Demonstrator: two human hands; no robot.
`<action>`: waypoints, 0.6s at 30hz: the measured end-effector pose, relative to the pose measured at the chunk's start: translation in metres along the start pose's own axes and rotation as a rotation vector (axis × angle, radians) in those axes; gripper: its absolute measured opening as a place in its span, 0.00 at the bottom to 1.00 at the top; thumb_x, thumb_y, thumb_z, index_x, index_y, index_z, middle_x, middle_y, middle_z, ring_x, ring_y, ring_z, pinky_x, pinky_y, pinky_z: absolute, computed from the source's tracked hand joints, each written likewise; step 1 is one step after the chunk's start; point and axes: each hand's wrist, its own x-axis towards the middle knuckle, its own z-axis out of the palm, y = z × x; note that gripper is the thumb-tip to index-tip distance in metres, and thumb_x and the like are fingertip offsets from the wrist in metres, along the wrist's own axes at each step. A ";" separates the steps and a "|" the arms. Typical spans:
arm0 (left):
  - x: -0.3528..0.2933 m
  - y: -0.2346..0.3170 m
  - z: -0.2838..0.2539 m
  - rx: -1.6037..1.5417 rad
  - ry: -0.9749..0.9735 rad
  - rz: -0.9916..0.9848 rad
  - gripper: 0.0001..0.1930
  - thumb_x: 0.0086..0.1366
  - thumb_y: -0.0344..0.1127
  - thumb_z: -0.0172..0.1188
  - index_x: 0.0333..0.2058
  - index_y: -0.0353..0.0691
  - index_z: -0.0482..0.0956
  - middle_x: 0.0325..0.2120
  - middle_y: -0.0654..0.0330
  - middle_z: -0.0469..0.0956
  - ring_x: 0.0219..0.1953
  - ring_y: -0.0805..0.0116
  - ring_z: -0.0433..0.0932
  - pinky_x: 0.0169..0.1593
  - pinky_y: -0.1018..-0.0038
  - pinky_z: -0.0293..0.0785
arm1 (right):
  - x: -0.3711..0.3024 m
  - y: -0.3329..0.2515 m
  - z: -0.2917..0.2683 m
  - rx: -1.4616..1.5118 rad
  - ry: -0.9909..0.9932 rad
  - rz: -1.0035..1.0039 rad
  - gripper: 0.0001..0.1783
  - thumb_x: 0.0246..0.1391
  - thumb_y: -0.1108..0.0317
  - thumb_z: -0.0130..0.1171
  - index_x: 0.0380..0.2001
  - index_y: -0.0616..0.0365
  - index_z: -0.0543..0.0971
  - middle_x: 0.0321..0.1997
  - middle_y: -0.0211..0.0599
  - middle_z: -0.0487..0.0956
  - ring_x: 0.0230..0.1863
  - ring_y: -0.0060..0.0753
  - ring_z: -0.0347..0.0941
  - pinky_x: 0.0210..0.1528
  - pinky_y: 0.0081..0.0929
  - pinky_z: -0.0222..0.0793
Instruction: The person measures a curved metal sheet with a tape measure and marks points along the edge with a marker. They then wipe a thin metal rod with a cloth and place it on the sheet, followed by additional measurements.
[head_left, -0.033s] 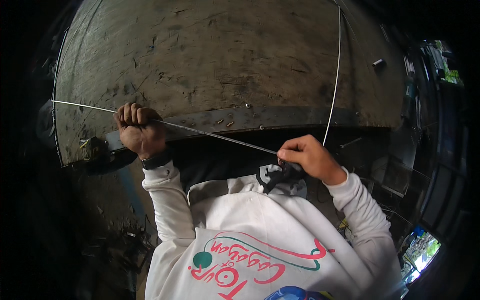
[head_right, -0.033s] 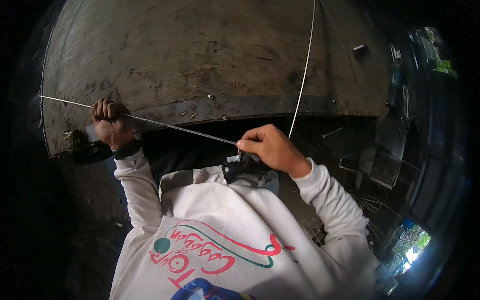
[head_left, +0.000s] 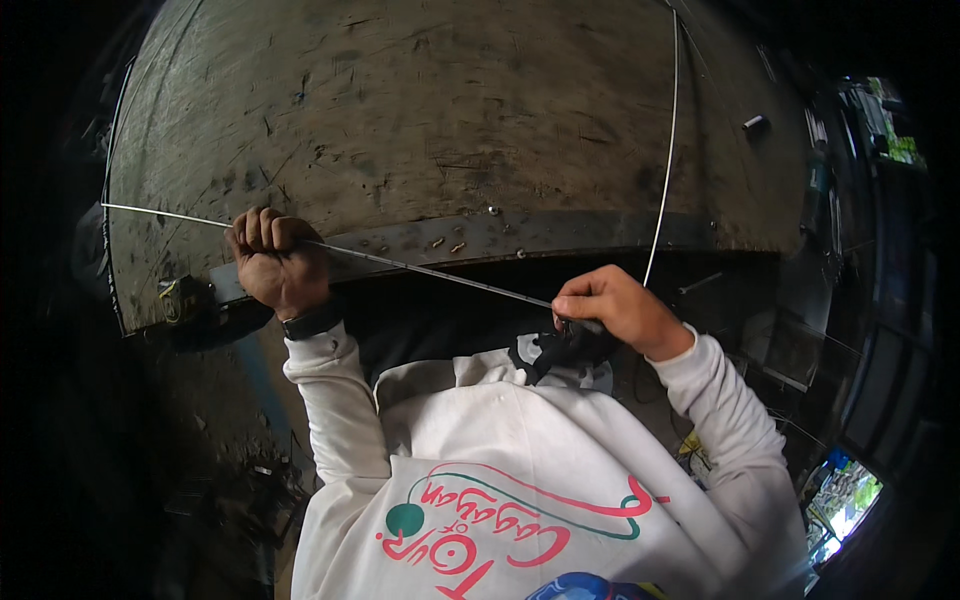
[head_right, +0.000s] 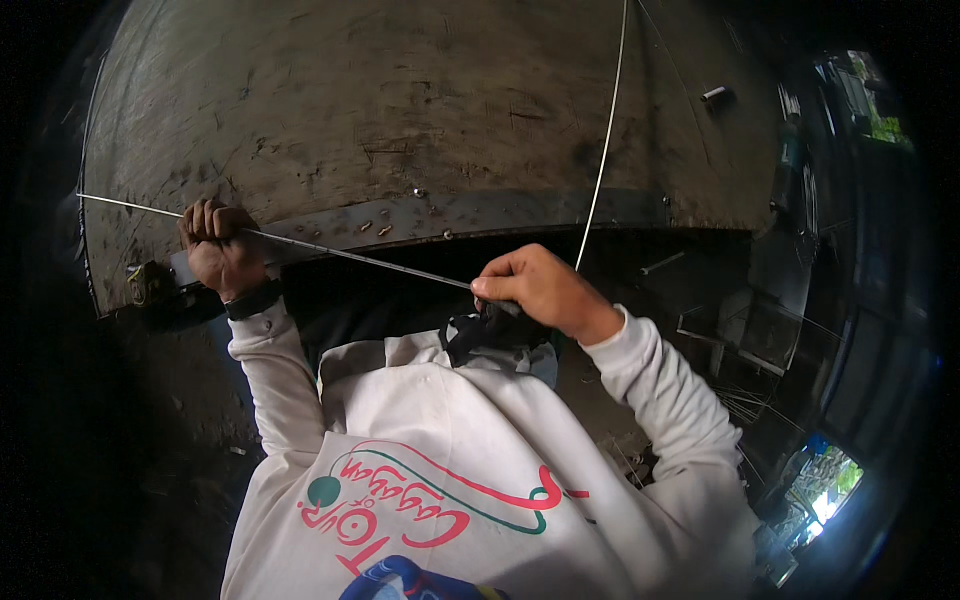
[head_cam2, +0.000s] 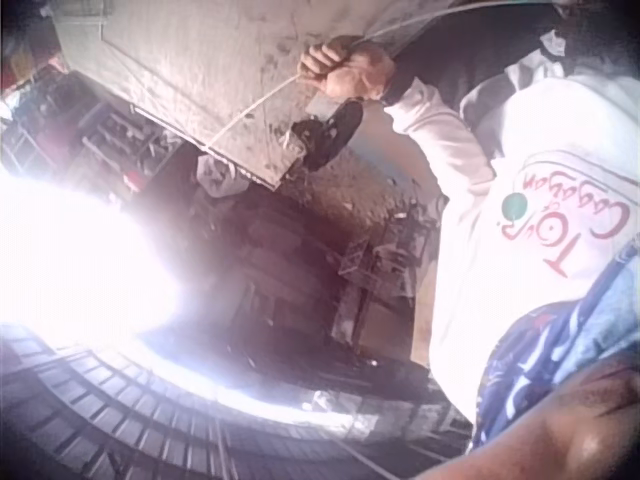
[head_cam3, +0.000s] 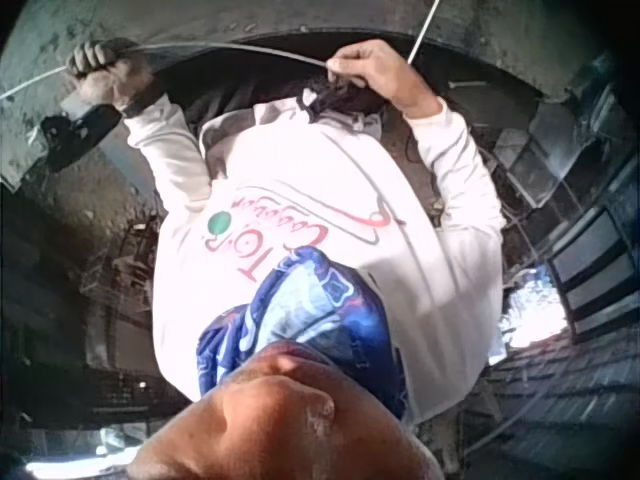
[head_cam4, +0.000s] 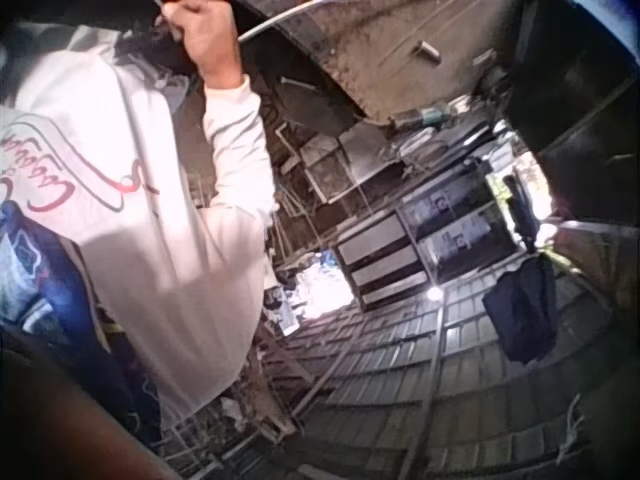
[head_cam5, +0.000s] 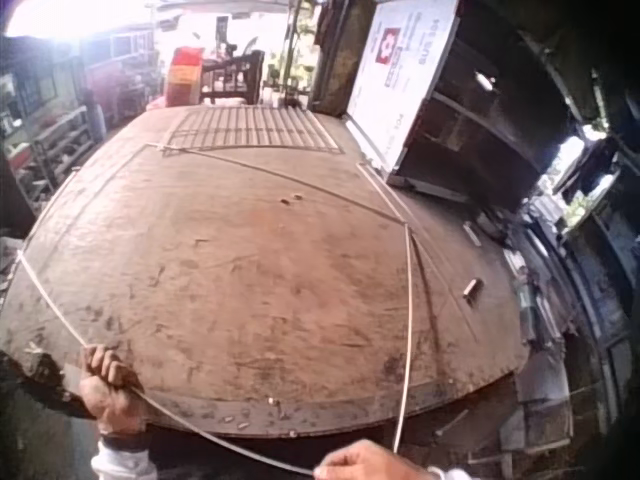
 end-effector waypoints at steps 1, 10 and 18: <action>-0.001 -0.002 0.003 -0.009 0.004 -0.002 0.20 0.79 0.42 0.48 0.23 0.48 0.61 0.19 0.71 0.54 0.20 0.76 0.48 0.23 0.75 0.46 | 0.004 -0.003 -0.004 0.104 -0.060 0.064 0.13 0.60 0.62 0.65 0.33 0.63 0.88 0.28 0.30 0.84 0.31 0.20 0.75 0.42 0.19 0.69; 0.004 0.005 -0.007 0.082 0.062 0.068 0.19 0.79 0.42 0.48 0.25 0.46 0.65 0.20 0.70 0.57 0.20 0.76 0.50 0.23 0.75 0.49 | -0.009 -0.010 0.026 -0.386 0.304 -0.362 0.11 0.61 0.70 0.62 0.32 0.69 0.82 0.28 0.47 0.81 0.33 0.41 0.78 0.38 0.33 0.72; -0.008 -0.011 0.002 0.319 -0.019 0.049 0.19 0.81 0.49 0.45 0.38 0.39 0.72 0.28 0.63 0.66 0.30 0.70 0.62 0.37 0.71 0.62 | 0.011 -0.014 0.052 -0.582 0.558 -0.693 0.06 0.56 0.74 0.67 0.35 0.66 0.83 0.32 0.44 0.82 0.33 0.47 0.78 0.36 0.36 0.72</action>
